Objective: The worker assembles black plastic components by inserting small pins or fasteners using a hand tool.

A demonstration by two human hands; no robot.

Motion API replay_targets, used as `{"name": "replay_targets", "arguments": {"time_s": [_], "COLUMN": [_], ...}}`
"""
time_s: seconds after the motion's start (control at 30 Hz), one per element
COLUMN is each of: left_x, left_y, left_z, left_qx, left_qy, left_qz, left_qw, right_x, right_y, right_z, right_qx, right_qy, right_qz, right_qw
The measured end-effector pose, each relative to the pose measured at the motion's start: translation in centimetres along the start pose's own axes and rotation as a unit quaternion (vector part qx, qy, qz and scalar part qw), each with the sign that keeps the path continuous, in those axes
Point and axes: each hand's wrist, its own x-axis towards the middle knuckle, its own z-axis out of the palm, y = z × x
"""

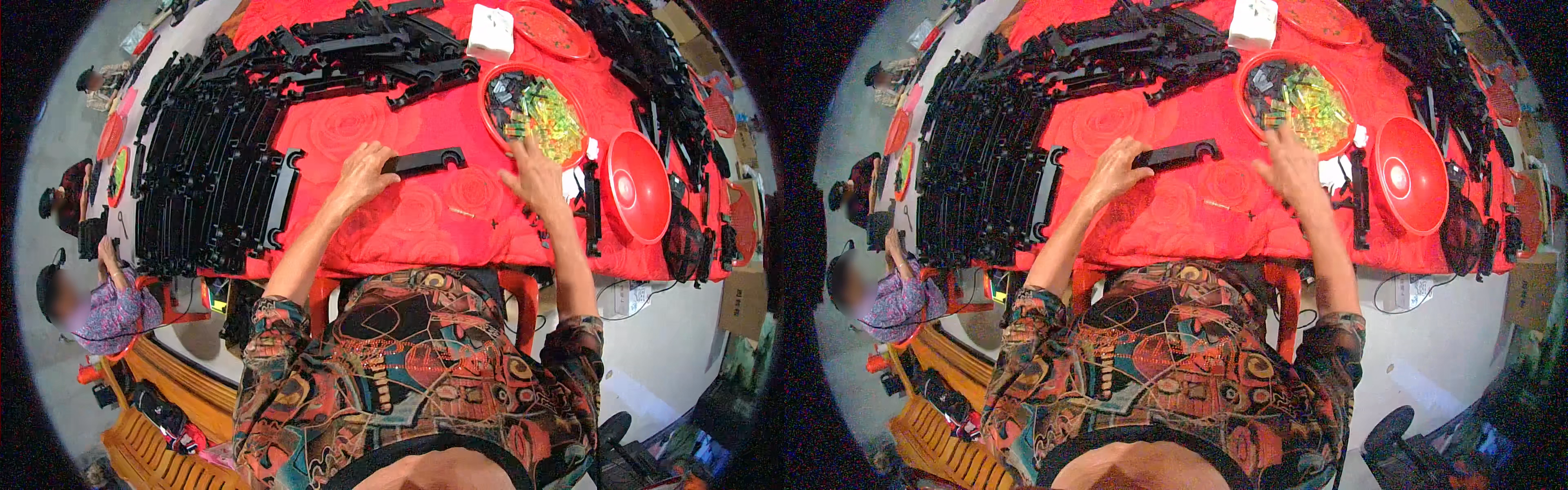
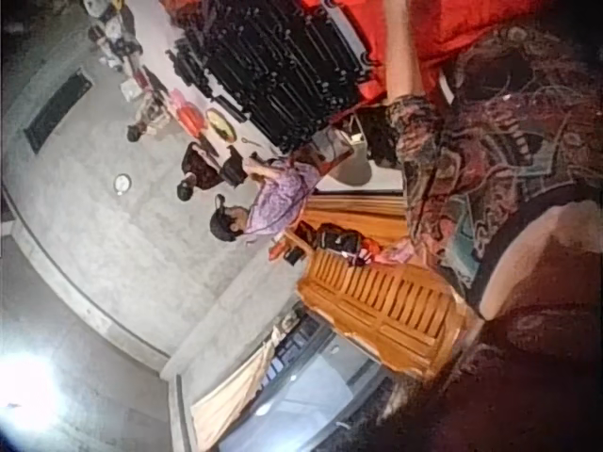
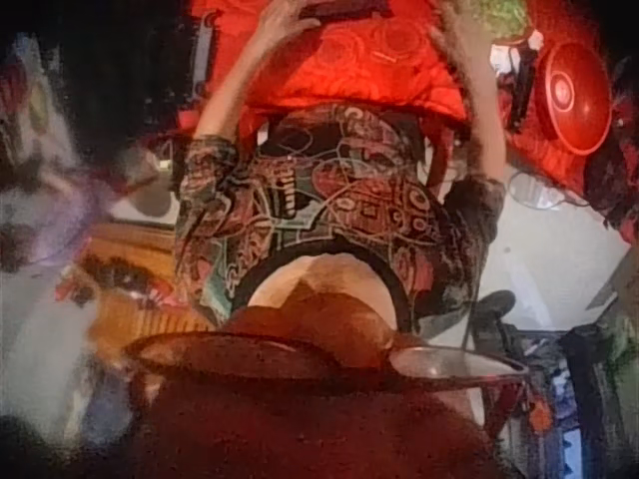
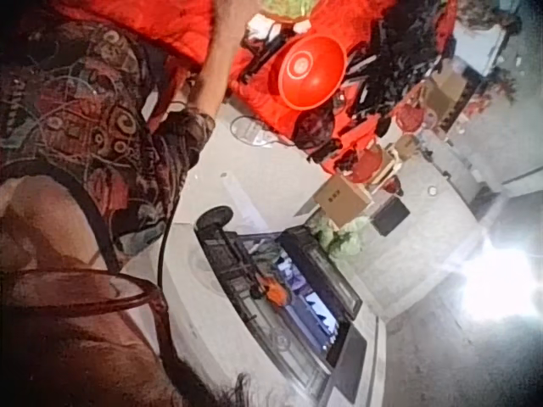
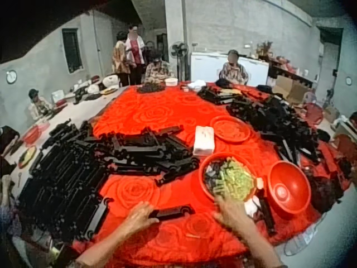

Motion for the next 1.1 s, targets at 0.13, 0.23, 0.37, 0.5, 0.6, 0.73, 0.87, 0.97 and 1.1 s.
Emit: {"name": "replay_targets", "arguments": {"time_s": [0.13, 0.23, 0.37, 0.5, 0.6, 0.73, 0.87, 0.97, 1.1], "left_x": [0.5, 0.8, -0.2, -1.5, -1.4, -2.1, -2.7, -3.0, -2.9], "left_y": [-1.0, -0.6, -0.3, -0.8, -0.3, 1.0, 0.1, -0.1, 0.0], "left_z": [1.0, 0.8, 1.1, 1.9, 2.1, 1.9, 2.1, 2.8, 3.4], "left_qx": [-0.044, -0.081, -0.001, 0.066, 0.044, 0.02, -0.013, -0.056, -0.064], "left_qy": [-0.032, -0.088, -0.014, 0.025, 0.012, 0.05, 0.088, 0.106, 0.088], "left_qz": [0.054, 0.026, 0.074, 0.074, 0.084, 0.071, 0.07, 0.075, 0.115], "left_qw": [0.997, 0.992, 0.997, 0.995, 0.995, 0.996, 0.994, 0.99, 0.987], "right_x": [-3.9, -5.5, -5.6, -1.8, 3.1, 5.3, 4.0, 2.5, 1.2], "right_y": [-4.4, -5.0, -3.7, -2.6, -2.7, -2.4, 1.0, 3.5, 4.4], "right_z": [2.0, 3.8, 3.2, 0.3, 0.9, 2.9, 2.1, 0.8, 1.2], "right_qx": [0.057, 0.106, 0.091, 0.174, 0.142, 0.101, 0.117, 0.033, 0.083], "right_qy": [-0.118, -0.104, -0.138, -0.063, -0.039, 0.124, 0.156, 0.095, 0.002], "right_qz": [-0.025, -0.036, -0.067, -0.013, 0.029, 0.065, 0.139, 0.224, 0.192], "right_qw": [0.991, 0.988, 0.984, 0.983, 0.989, 0.985, 0.971, 0.969, 0.978]}}
